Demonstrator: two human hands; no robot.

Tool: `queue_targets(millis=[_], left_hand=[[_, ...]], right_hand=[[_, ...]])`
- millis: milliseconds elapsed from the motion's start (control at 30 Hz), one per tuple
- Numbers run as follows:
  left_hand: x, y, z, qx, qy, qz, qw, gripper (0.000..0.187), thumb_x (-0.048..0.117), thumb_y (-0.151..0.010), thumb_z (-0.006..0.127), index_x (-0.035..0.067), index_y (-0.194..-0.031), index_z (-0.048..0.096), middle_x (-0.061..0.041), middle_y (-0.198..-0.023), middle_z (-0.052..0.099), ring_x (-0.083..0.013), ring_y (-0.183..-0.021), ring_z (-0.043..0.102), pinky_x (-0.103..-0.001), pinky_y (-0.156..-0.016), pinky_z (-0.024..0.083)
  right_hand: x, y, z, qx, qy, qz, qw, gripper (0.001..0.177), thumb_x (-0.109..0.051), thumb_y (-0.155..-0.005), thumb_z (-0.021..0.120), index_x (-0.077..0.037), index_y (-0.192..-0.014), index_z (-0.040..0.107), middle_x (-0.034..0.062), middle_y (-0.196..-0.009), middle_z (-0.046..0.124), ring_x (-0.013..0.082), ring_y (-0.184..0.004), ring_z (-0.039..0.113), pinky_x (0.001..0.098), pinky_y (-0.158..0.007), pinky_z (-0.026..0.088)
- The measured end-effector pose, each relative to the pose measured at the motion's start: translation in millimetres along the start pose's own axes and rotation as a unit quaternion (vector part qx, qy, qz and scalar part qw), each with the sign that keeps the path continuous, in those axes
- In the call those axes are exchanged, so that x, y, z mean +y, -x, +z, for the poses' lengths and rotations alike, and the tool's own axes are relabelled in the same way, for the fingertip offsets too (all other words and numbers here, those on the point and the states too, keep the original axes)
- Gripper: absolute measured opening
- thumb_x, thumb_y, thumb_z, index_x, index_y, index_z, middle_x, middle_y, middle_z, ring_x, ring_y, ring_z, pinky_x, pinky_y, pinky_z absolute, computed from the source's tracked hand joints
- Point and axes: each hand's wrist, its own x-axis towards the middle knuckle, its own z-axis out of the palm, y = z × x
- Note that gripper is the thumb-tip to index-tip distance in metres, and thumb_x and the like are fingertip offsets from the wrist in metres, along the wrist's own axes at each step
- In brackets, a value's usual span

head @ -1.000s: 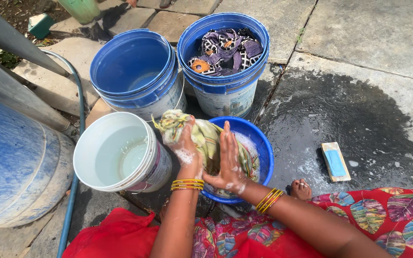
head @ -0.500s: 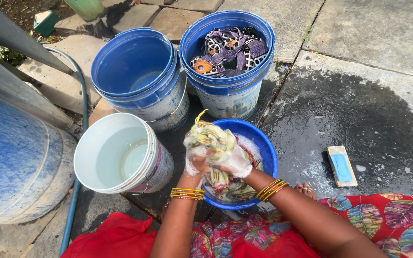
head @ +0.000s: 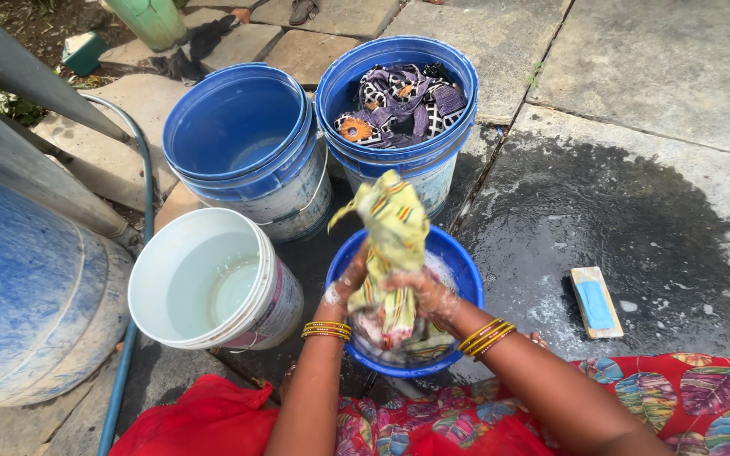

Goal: The person washes clothes by hand in a blue basin, using a bar of soap to scrub several colorful garments and dipping them into buckets of water.

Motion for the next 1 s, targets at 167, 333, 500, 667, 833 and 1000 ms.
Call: queue_targets(millis=[167, 333, 500, 667, 833, 1000], left_hand=[[-34, -10, -22, -0.032, 0.090, -0.100, 0.990, 0.118, 0.070, -0.066, 0.085, 0.004, -0.155, 0.044, -0.021, -0.146, 0.056, -0.0329, -0.132, 0.055, -0.049, -0.112, 0.045], [-56, -23, 14, -0.078, 0.020, -0.162, 0.984, 0.112, 0.066, -0.070, 0.081, 0.006, -0.156, 0.040, -0.020, -0.150, 0.050, -0.0332, -0.136, 0.049, -0.048, -0.114, 0.039], [-110, -23, 31, -0.023, -0.084, -0.165, 0.982, 0.106, 0.061, -0.075, 0.078, 0.008, -0.157, 0.036, -0.019, -0.153, 0.044, -0.0335, -0.139, 0.042, -0.047, -0.116, 0.034], [-160, -38, 2, 0.145, -0.468, -0.027, 0.872, 0.100, 0.057, -0.079, 0.074, 0.009, -0.157, 0.032, -0.018, -0.157, 0.037, -0.0338, -0.143, 0.036, -0.046, -0.118, 0.029], [-208, -28, -33, 0.133, -0.714, 0.000, 0.687, 0.094, 0.052, -0.084, 0.070, 0.011, -0.158, 0.028, -0.017, -0.160, 0.031, -0.0341, -0.146, 0.030, -0.045, -0.120, 0.023], [-218, -29, -44, 0.005, -0.809, 0.036, 0.586, 0.089, 0.048, -0.089, 0.066, 0.013, -0.159, 0.025, -0.016, -0.164, 0.025, -0.0344, -0.150, 0.023, -0.044, -0.122, 0.018]], right_hand=[[-80, 7, 17, 0.005, -0.062, -0.109, 0.992, 0.066, -0.018, -0.079, 0.076, 0.006, -0.136, 0.054, 0.0161, -0.114, 0.066, 0.0266, -0.100, 0.068, 0.0439, -0.092, 0.058], [-105, 3, 7, 0.013, 0.025, -0.166, 0.986, 0.060, -0.018, -0.078, 0.075, 0.001, -0.133, 0.062, 0.0113, -0.135, 0.067, 0.0190, -0.126, 0.065, 0.0363, -0.105, 0.054], [-78, -24, -13, 0.135, 0.303, -0.302, 0.894, 0.079, -0.013, -0.068, 0.090, -0.007, -0.134, 0.047, 0.0052, -0.127, 0.066, 0.0143, -0.114, 0.066, 0.0338, -0.099, 0.054], [-67, -5, 17, 0.118, 0.488, -0.275, 0.820, 0.054, -0.016, -0.071, 0.088, -0.002, -0.119, 0.068, 0.0128, -0.110, 0.077, 0.0266, -0.099, 0.075, 0.0353, -0.089, 0.059], [-53, 8, 36, 0.118, 0.680, -0.174, 0.703, 0.061, -0.011, -0.063, 0.084, -0.002, -0.120, 0.066, 0.0232, -0.099, 0.072, 0.0416, -0.094, 0.069, 0.0455, -0.085, 0.056], [-39, 13, 51, 0.086, 0.789, -0.051, 0.606, 0.111, -0.007, -0.068, 0.080, -0.009, -0.163, 0.022, 0.0253, -0.127, 0.056, 0.0433, -0.117, 0.058, 0.0492, -0.096, 0.051]])
